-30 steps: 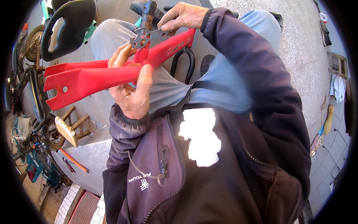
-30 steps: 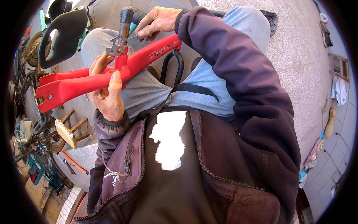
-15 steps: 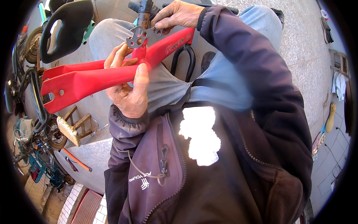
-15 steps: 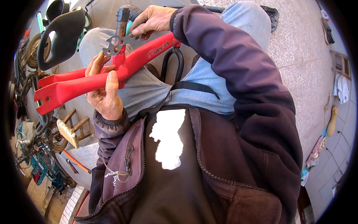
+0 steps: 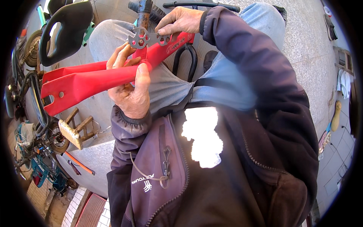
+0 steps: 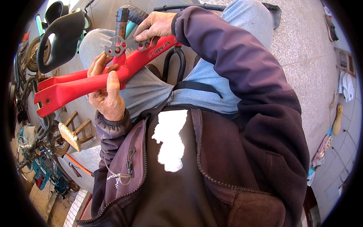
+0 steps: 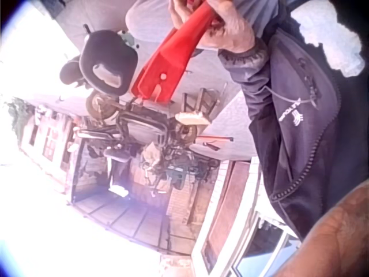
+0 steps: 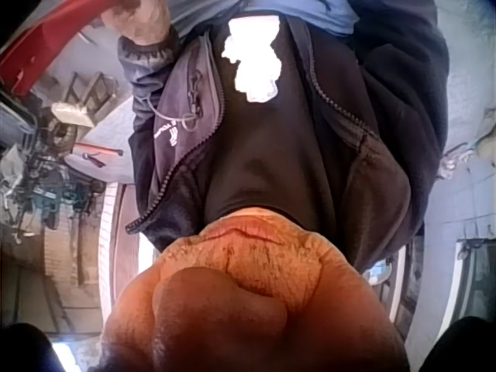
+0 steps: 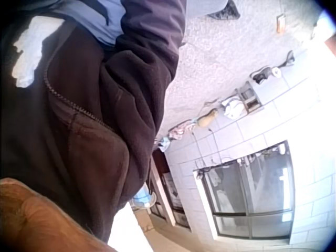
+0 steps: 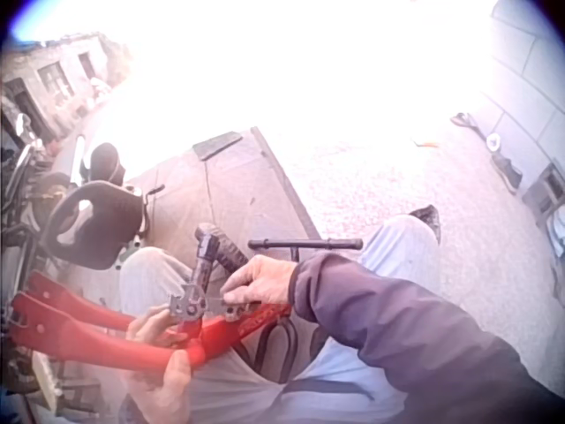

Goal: The person uses a multi-tool to tighten a bolt on a red bicycle fork held in their lap. They repeatedly adjust the tool and apply torque to the fastener while seated on the floor.

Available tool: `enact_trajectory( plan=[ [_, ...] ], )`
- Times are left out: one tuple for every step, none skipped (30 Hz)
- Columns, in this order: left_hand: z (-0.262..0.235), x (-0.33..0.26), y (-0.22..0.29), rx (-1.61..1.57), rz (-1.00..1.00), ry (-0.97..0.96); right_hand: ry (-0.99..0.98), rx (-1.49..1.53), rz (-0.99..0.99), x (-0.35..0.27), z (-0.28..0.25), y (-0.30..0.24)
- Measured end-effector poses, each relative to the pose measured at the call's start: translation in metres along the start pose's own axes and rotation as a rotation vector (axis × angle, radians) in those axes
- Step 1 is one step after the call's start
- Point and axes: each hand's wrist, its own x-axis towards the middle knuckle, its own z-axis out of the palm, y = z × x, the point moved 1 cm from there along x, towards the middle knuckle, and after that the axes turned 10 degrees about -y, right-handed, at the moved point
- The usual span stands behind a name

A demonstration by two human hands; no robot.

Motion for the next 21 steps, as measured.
enact_trajectory(
  plan=[
    [0.0, 0.0, -0.001, -0.004, 0.005, 0.003, 0.005, 0.009, -0.004, 0.0, 0.001, 0.002],
    [0.0, 0.0, -0.001, -0.003, 0.001, 0.003, 0.007, 0.019, -0.009, 0.001, 0.003, 0.002],
    [-0.001, 0.0, -0.001, -0.002, -0.002, 0.003, 0.009, 0.029, -0.013, 0.0, 0.005, 0.002],
    [-0.001, 0.0, -0.001, -0.001, -0.006, 0.004, 0.01, 0.029, -0.009, -0.002, 0.005, -0.001],
    [-0.001, 0.0, -0.001, 0.008, 0.012, 0.009, 0.009, 0.03, -0.005, -0.005, 0.006, -0.009],
    [-0.001, 0.0, -0.002, 0.016, 0.03, 0.013, 0.008, 0.03, -0.002, -0.007, 0.006, -0.013],
    [-0.001, 0.0, -0.002, 0.025, 0.048, 0.018, 0.033, 0.022, -0.017, -0.005, 0.006, -0.01],
    [-0.001, 0.001, -0.003, 0.028, 0.051, 0.015, 0.061, 0.014, -0.032, -0.002, 0.004, -0.007],
    [-0.002, 0.001, -0.003, 0.03, 0.053, 0.012, 0.089, 0.006, -0.046, -0.001, 0.004, -0.005],
    [-0.002, 0.001, -0.003, 0.033, 0.056, 0.009, 0.09, 0.008, -0.035, -0.001, 0.004, -0.004],
    [-0.002, 0.001, -0.003, 0.025, 0.053, 0.011, 0.09, 0.01, -0.024, -0.002, 0.005, -0.009],
    [-0.001, 0.0, -0.003, 0.018, 0.05, 0.012, 0.089, 0.012, -0.014, -0.003, 0.006, -0.011],
    [-0.001, 0.0, -0.003, 0.01, 0.047, 0.013, 0.085, 0.015, -0.009, -0.002, 0.006, -0.01],
    [-0.001, -0.001, -0.003, 0.024, 0.045, 0.015, 0.082, 0.018, -0.003, -0.002, 0.006, -0.009],
    [-0.001, -0.001, -0.004, 0.038, 0.042, 0.016, 0.08, 0.021, 0.003, -0.003, 0.005, -0.009],
    [-0.001, -0.001, -0.004, 0.052, 0.039, 0.018, 0.078, 0.011, 0.003, -0.003, 0.005, -0.009],
    [-0.001, -0.002, -0.003, 0.053, 0.031, 0.019, 0.076, 0.001, 0.002, -0.002, 0.003, -0.009],
    [-0.001, -0.002, -0.002, 0.054, 0.022, 0.021, 0.073, -0.01, 0.001, -0.002, 0.002, -0.008],
    [0.0, -0.002, -0.002, 0.055, 0.014, 0.022, 0.072, -0.007, -0.011, -0.001, 0.001, -0.008],
    [0.0, -0.002, -0.002, 0.067, 0.007, 0.023, 0.071, -0.002, -0.024, 0.001, 0.0, -0.007],
    [0.0, -0.002, -0.002, 0.079, 0.0, 0.025, 0.07, 0.003, -0.038, 0.003, -0.001, -0.007]
  ],
)
